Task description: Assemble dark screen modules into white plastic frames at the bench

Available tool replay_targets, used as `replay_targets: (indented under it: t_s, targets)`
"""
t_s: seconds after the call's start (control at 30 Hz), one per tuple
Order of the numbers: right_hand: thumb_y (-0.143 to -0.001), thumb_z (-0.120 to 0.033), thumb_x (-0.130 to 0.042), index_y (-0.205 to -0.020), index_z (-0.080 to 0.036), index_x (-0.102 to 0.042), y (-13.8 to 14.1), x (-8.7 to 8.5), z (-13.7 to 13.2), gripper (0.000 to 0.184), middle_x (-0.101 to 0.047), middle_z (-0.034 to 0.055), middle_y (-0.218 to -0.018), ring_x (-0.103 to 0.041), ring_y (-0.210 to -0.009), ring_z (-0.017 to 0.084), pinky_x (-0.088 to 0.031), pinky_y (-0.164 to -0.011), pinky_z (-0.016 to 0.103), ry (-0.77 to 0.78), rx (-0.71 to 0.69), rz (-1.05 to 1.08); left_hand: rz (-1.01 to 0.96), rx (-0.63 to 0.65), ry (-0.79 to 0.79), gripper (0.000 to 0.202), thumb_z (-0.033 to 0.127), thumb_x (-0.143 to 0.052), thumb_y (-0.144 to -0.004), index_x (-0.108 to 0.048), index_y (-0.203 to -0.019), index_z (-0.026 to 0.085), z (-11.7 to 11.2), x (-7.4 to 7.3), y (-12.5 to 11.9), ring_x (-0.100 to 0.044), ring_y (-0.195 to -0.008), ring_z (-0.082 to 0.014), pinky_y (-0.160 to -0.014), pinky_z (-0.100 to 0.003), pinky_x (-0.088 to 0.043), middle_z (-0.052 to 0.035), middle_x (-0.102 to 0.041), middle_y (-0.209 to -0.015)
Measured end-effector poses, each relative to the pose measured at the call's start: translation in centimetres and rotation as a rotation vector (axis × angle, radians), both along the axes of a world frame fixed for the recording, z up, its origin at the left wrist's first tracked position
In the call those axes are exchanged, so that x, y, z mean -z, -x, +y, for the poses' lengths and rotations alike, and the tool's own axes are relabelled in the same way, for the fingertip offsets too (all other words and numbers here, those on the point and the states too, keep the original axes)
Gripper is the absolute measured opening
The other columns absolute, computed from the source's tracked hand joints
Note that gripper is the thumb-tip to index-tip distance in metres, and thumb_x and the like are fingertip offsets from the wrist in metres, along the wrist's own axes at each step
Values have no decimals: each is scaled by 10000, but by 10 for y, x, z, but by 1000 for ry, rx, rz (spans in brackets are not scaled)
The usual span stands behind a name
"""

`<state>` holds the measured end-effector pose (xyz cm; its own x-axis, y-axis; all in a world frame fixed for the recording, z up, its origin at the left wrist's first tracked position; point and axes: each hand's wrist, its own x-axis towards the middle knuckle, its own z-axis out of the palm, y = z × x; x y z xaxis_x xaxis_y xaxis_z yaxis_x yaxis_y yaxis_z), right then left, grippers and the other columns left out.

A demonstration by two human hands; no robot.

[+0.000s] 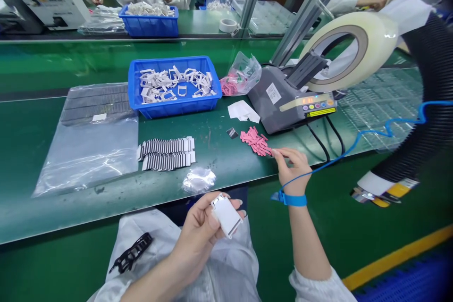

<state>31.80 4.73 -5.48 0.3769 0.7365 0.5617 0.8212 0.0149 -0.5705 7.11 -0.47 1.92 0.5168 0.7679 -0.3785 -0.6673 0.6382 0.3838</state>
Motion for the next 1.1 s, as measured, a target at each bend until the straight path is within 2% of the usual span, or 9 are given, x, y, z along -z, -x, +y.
replay_targets:
  t_s: [0.13,0.23,0.37,0.5,0.6,0.7,0.8,0.87,1.1]
  targets:
    - [-857,-430,-518,-778,-207,-717,-3,-1,0,309,-710,63,-807,-611,-771,204,-462,-640,325,82,-52,2,-1,8,20,274,322,-780,-668,-723,-915,221,-1,2,0,-715,-816,-150,-685,-168,-555,-30,-761,-901]
    - [-815,-474,-564,-820,-182,-716,-9,2,-4,329,-696,77,-791,-578,-675,191,-458,-626,335,114,5,7,-18,8,-10,267,318,-766,-692,-718,-934,218,-2,4,0,-713,-827,-147,-684,-163,-552,-34,-759,-918]
    - [-751,-508,-627,-744,-175,-710,-15,8,-7,342,-673,68,-732,-525,-598,170,-448,-616,341,131,47,17,-20,25,-17,273,318,-777,-678,-717,-927,225,-3,3,0,-711,-828,-136,-694,-155,-547,-14,-761,-905]
    - [-791,-436,-603,-691,-159,-687,-12,10,-3,306,-646,68,-687,-515,-589,166,-434,-592,335,55,78,27,-14,37,-23,288,333,-782,-668,-714,-931,237,-2,1,2,-708,-841,-133,-697,-152,-546,-3,-760,-912]
    - [-824,-354,-582,-739,-158,-662,2,-6,-9,228,-632,61,-708,-520,-594,158,-418,-538,308,-32,84,48,-15,40,-37,279,340,-770,-684,-711,-938,241,-2,2,3,-709,-838,-133,-685,-150,-547,-2,-760,-914]
    - [-811,-249,-620,-753,-200,-637,29,-41,-30,78,-638,29,-741,-575,-699,170,-454,-589,308,-88,-59,55,7,40,-32,248,337,-751,-708,-713,-931,234,0,2,4,-708,-828,-130,-662,-149,-549,-2,-760,-907]
    - [-797,-87,-615,-804,-209,-634,58,-78,-52,124,-647,9,-760,-591,-745,163,-491,-644,316,-93,-528,-17,29,31,-20,239,332,-741,-721,-711,-934,226,2,2,3,-706,-810,-122,-652,-151,-552,-5,-758,-910]
    - [-806,-57,-602,-822,-183,-643,72,-94,-60,133,-660,22,-781,-576,-749,150,-498,-639,292,-71,-681,-112,38,32,-21,236,333,-737,-726,-711,-933,222,2,1,3,-704,-788,-114,-643,-149,-552,-4,-758,-907]
    - [-826,-60,-591,-801,-164,-638,75,-102,-58,116,-665,34,-769,-556,-739,147,-499,-611,277,-76,-722,-169,54,40,-45,284,351,-756,-700,-703,-951,228,2,2,8,-708,-800,-125,-640,-153,-552,-14,-758,-926]
